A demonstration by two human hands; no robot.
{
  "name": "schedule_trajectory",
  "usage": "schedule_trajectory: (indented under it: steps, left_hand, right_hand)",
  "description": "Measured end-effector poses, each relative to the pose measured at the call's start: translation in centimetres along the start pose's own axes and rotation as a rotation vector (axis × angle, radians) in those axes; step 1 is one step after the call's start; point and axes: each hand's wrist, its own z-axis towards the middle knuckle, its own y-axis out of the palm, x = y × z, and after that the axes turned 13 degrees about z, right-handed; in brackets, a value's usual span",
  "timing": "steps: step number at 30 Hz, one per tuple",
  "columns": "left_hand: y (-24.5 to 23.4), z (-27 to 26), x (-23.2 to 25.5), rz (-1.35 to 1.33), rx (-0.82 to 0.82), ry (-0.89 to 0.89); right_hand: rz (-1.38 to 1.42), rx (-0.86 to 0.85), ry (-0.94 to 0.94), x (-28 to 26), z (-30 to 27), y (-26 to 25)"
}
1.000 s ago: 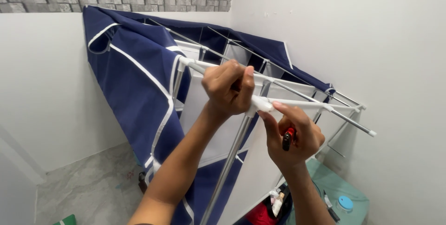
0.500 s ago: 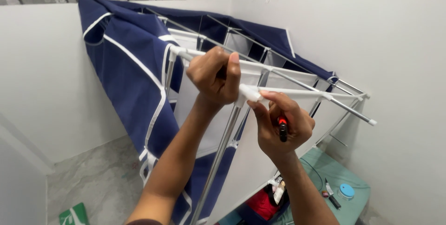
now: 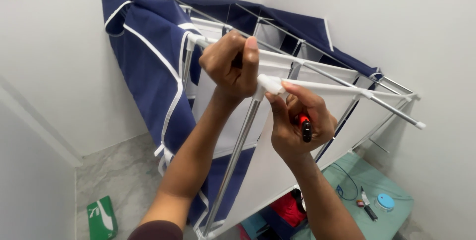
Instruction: Assembling a portable fabric wardrobe using metal poles, plastic connectors, and a lighter to seal or fit parts.
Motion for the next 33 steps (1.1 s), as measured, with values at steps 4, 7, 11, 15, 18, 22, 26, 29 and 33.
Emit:
schedule_trajectory:
  steps: [4,7,11,15,18,22,26,29,33]
  left_hand:
    - [0.2,-0.4,-0.8,-0.008,-0.001,0.015]
    - [0.2,-0.8,-1.7,-0.028,0.017,0.03]
    - [-0.6,0.1,-0.9,-0.016,-0.028,0.045]
    - [-0.9,-0.2,-1.1,0.006,-0.031,-0.002]
    - [-1.5,-0.4,-1.5,0.031,-0.058,0.001]
    - [-2.2,-0.5,-1.5,0.072,-0.125,0.004]
    - [-3.5,-0.3,0.0,0.1,-0.225,-0.063]
    - [-4.2,-0.5,0.9,0.119,-0.337,-0.077]
    - [-4.9,-1.0,2.1,0.086,-0.437,-0.117]
  right_hand:
    - [0.021,-0.004,0.002,-0.4,0.3,0.0]
    - [0.019,-0.064,0.014,-0.9,1.3,-0.6]
    - [0.041,-0.113,0.023,-0.7,1.2,-0.5]
    - [0.084,-0.141,0.007,-0.4,1.4,-0.7]
    - [0.104,-0.235,0.038,-0.2,2.0,-1.6]
    - [0.174,-0.332,0.235,-0.2,2.4,-3.2]
    - [0.164,-0.3,0.445,0.0,1.1,-4.3]
    - [0.177,-0.263,0.543,0.2,-0.4,-4.8]
    - [0.37,-0.122,0.688,-0.9,-1.6,-4.8]
